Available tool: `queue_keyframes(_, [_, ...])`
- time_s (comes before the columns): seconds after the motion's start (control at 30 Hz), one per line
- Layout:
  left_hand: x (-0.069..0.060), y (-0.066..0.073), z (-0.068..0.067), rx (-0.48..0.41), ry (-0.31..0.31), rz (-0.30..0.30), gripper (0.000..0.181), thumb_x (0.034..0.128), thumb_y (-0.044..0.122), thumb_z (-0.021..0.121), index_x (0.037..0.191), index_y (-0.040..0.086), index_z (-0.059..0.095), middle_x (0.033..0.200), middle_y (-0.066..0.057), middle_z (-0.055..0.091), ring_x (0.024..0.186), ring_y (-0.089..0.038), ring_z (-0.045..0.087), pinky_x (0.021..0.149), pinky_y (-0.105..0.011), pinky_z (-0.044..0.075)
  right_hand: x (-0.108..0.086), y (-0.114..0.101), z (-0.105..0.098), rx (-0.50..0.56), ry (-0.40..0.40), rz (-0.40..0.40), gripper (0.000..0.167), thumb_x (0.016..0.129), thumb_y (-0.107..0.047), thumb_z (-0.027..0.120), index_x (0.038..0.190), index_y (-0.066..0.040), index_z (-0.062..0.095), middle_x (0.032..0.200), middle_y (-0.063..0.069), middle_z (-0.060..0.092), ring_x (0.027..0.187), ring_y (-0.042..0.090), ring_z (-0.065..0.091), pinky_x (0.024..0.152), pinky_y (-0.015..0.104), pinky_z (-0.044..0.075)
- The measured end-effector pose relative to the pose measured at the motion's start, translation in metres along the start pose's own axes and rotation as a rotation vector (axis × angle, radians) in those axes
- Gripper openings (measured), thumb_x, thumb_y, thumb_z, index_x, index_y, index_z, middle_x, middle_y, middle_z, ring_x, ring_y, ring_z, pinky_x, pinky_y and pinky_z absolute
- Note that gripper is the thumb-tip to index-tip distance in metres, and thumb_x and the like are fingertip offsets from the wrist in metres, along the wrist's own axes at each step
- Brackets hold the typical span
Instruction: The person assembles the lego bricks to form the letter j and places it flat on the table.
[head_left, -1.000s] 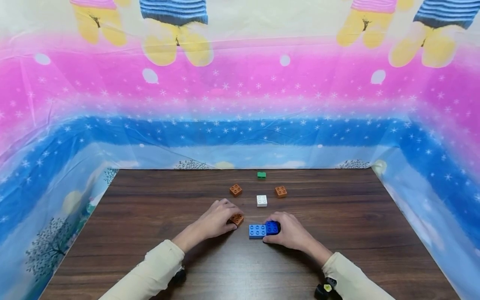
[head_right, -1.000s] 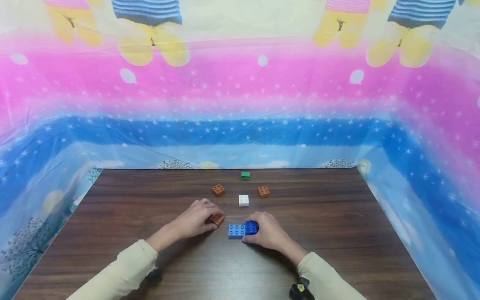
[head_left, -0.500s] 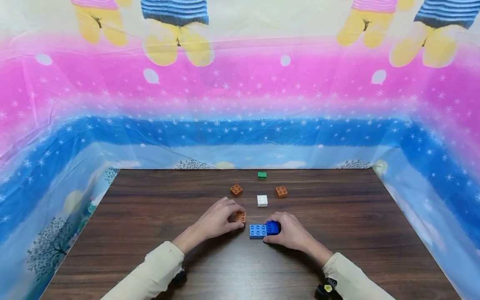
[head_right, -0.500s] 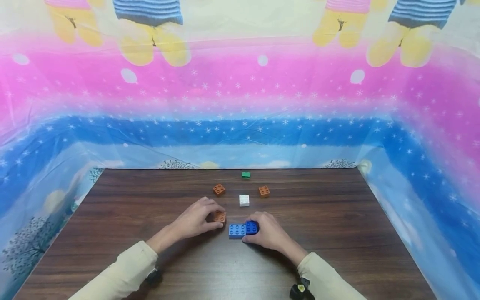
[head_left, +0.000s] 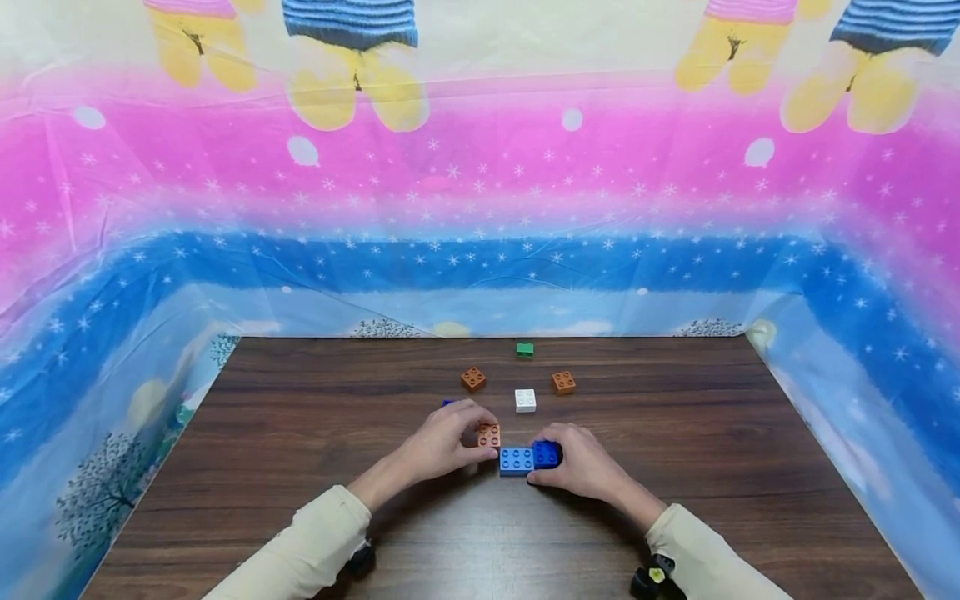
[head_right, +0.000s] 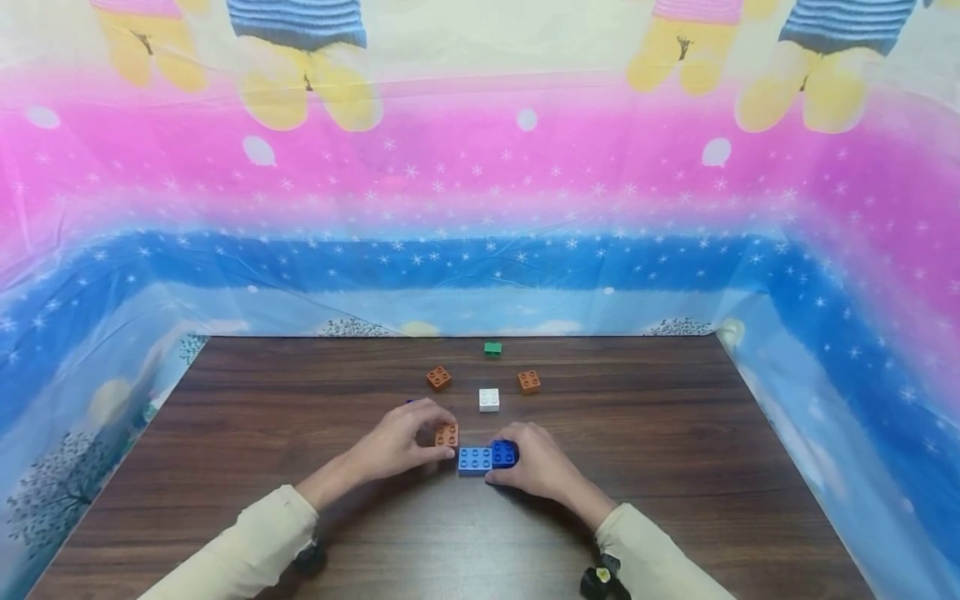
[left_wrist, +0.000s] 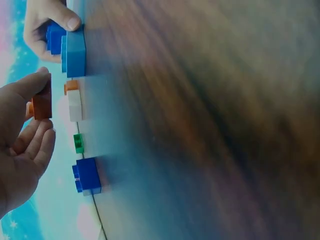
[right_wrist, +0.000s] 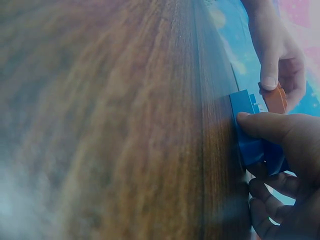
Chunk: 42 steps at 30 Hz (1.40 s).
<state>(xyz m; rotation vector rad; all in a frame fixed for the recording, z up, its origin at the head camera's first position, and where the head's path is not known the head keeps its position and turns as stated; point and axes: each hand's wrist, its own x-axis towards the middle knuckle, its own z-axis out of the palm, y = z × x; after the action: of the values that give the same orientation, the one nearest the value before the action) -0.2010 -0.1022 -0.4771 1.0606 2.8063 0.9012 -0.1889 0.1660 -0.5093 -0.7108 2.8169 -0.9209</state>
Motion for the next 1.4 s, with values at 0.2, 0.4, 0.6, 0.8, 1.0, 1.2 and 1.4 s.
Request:
queue_keyframes(0.2, [-0.001, 0.003, 0.006, -0.017, -0.008, 0.024, 0.035, 0.0906, 0.033, 0.080, 0.118, 0.013, 0.069, 0.100, 0.006, 0.069, 0.088, -0.010, 0.060, 0.075, -0.026, 0.049, 0.000, 0.000, 0.000, -0.002, -0.001, -0.011, 0.040, 0.077, -0.034, 0.090, 0.110, -0.017, 0.075, 0.105, -0.004, 0.071, 0.096, 0.014, 0.062, 0.083, 0.042, 0.050])
queue_keyframes(0.4, [-0.002, 0.004, 0.011, 0.008, -0.005, 0.054, 0.036, 0.0899, 0.034, 0.080, 0.118, 0.014, 0.070, 0.101, 0.007, 0.069, 0.090, -0.009, 0.059, 0.078, -0.027, 0.048, 0.000, 0.000, 0.001, -0.012, 0.001, -0.010, 0.040, 0.077, -0.034, 0.090, 0.110, -0.017, 0.075, 0.105, -0.004, 0.071, 0.096, 0.014, 0.062, 0.084, 0.042, 0.049])
queue_keyframes(0.6, [-0.003, 0.005, 0.014, 0.018, -0.041, 0.040, 0.041, 0.0914, 0.038, 0.078, 0.123, 0.014, 0.069, 0.107, 0.005, 0.070, 0.097, -0.011, 0.061, 0.084, -0.030, 0.049, 0.000, 0.000, 0.001, -0.011, -0.003, -0.003, 0.040, 0.077, -0.034, 0.090, 0.110, -0.017, 0.074, 0.105, -0.004, 0.071, 0.095, 0.014, 0.061, 0.083, 0.042, 0.049])
queue_keyframes(0.8, [-0.003, 0.007, 0.015, 0.039, -0.045, 0.036, 0.042, 0.0920, 0.039, 0.077, 0.124, 0.014, 0.069, 0.112, 0.003, 0.071, 0.101, -0.014, 0.062, 0.086, -0.032, 0.050, -0.001, -0.001, 0.000, -0.005, -0.005, -0.002, 0.040, 0.077, -0.033, 0.090, 0.110, -0.017, 0.074, 0.105, -0.004, 0.070, 0.094, 0.014, 0.061, 0.082, 0.041, 0.049])
queue_keyframes(1.0, [-0.003, 0.007, 0.015, 0.040, -0.055, 0.040, 0.040, 0.0918, 0.039, 0.077, 0.124, 0.016, 0.070, 0.111, 0.005, 0.071, 0.098, -0.012, 0.061, 0.082, -0.030, 0.048, -0.001, -0.001, 0.000, -0.005, -0.004, -0.008, 0.040, 0.077, -0.033, 0.090, 0.109, -0.017, 0.074, 0.104, -0.004, 0.070, 0.094, 0.013, 0.061, 0.082, 0.041, 0.050])
queue_keyframes(1.2, [-0.002, 0.008, 0.016, 0.041, -0.070, 0.033, 0.039, 0.0916, 0.040, 0.077, 0.123, 0.018, 0.070, 0.106, 0.007, 0.070, 0.090, -0.008, 0.057, 0.075, -0.026, 0.045, -0.001, 0.000, 0.001, -0.006, 0.002, -0.012, 0.039, 0.077, -0.033, 0.090, 0.109, -0.017, 0.074, 0.103, -0.005, 0.070, 0.093, 0.013, 0.061, 0.081, 0.040, 0.050])
queue_keyframes(1.4, [-0.001, 0.009, 0.016, 0.046, -0.076, 0.018, 0.039, 0.0910, 0.038, 0.078, 0.123, 0.018, 0.071, 0.101, 0.008, 0.069, 0.083, -0.007, 0.055, 0.071, -0.024, 0.044, -0.001, -0.001, 0.001, -0.008, 0.006, -0.012, 0.039, 0.076, -0.033, 0.091, 0.108, -0.018, 0.074, 0.103, -0.005, 0.070, 0.093, 0.013, 0.061, 0.082, 0.040, 0.049])
